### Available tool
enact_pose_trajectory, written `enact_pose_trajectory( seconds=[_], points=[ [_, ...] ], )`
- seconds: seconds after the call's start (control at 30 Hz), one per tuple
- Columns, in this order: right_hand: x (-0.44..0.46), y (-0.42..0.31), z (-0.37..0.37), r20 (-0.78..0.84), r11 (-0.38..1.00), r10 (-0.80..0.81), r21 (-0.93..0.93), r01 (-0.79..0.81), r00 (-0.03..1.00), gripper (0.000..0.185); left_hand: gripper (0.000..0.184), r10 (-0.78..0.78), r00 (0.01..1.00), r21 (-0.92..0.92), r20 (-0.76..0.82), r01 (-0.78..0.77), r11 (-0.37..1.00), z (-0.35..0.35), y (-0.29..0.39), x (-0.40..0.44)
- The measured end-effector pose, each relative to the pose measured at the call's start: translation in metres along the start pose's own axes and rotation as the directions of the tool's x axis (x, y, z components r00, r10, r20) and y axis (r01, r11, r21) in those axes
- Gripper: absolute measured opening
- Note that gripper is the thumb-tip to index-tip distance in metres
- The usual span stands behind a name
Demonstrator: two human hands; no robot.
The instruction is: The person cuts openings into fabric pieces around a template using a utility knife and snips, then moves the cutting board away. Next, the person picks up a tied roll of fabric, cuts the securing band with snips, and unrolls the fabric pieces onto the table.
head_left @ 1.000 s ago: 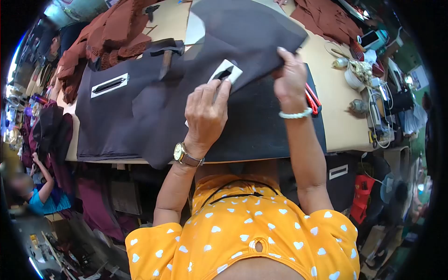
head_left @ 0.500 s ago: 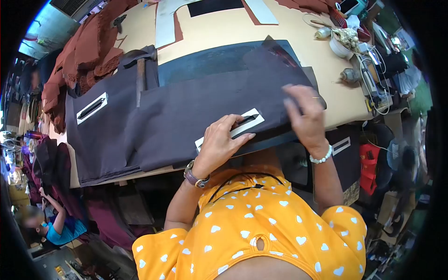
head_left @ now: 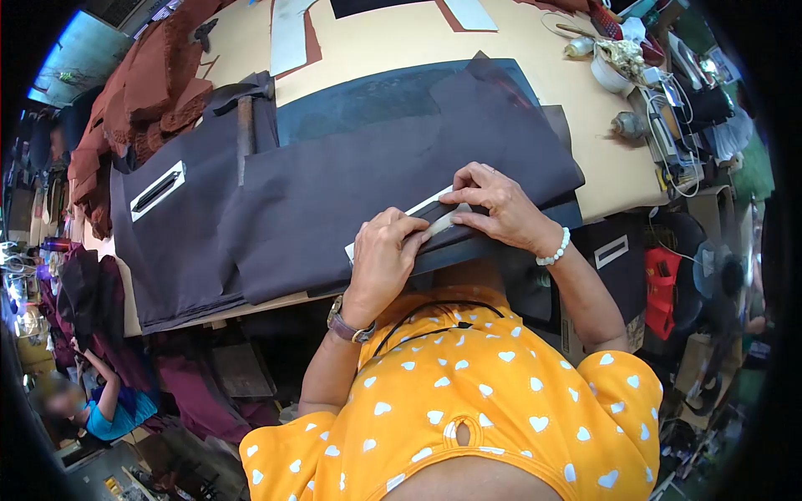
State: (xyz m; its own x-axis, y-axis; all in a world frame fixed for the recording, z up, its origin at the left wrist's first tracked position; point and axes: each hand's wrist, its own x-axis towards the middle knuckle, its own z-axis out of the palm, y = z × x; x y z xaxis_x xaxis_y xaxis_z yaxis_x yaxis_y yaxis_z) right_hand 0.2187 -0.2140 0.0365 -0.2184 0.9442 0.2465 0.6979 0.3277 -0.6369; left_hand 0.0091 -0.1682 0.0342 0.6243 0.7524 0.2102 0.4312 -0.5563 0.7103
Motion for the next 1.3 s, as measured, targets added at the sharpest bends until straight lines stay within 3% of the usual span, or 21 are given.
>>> enact_pose_trajectory(
  seconds=[0.23, 0.33, 0.43, 0.5, 0.57, 0.73, 1.0, 1.3],
  points=[
    [-0.005, 0.011, -0.011, 0.091, 0.985, -0.051, 0.167, 0.035, 0.995, 0.015, 0.012, 0.075, 0.994, 0.001, -0.076, -0.076, 0.997, 0.005, -0.007, -0.006],
    [0.002, 0.011, -0.017, 0.103, 0.980, 0.104, 0.159, -0.120, 0.989, 0.021, 0.012, 0.085, 0.994, 0.007, -0.074, -0.085, 0.996, 0.004, -0.008, -0.006],
    [0.011, 0.010, 0.000, -0.133, 0.973, -0.009, -0.229, -0.022, 0.991, 0.029, 0.012, 0.091, 0.993, 0.017, -0.078, -0.090, 0.996, 0.006, -0.008, -0.006],
    [0.014, 0.006, 0.014, -0.115, 0.949, -0.054, -0.314, 0.015, 0.992, 0.039, 0.011, 0.095, 0.992, 0.041, -0.086, -0.092, 0.995, 0.006, -0.008, -0.007],
    [0.019, -0.001, 0.027, -0.108, 0.934, -0.117, -0.350, 0.073, 0.987, 0.042, 0.010, 0.106, 0.990, 0.083, -0.091, -0.098, 0.992, 0.004, -0.005, -0.008],
    [0.010, 0.010, 0.004, -0.060, 0.925, 0.024, -0.377, -0.045, 0.998, 0.056, 0.008, 0.032, 0.998, 0.168, -0.046, -0.024, 0.985, -0.030, -0.011, -0.039],
    [0.028, -0.026, 0.050, 0.011, 0.937, -0.115, -0.332, 0.112, 0.993, 0.053, 0.007, 0.005, 0.998, 0.154, -0.063, 0.004, 0.988, -0.038, -0.017, -0.051],
    [0.014, -0.010, 0.024, -0.056, 0.925, 0.013, -0.378, -0.033, 0.998, 0.054, 0.014, 0.030, 0.991, 0.127, -0.131, -0.013, 0.992, -0.046, -0.032, -0.067]
  ],
)
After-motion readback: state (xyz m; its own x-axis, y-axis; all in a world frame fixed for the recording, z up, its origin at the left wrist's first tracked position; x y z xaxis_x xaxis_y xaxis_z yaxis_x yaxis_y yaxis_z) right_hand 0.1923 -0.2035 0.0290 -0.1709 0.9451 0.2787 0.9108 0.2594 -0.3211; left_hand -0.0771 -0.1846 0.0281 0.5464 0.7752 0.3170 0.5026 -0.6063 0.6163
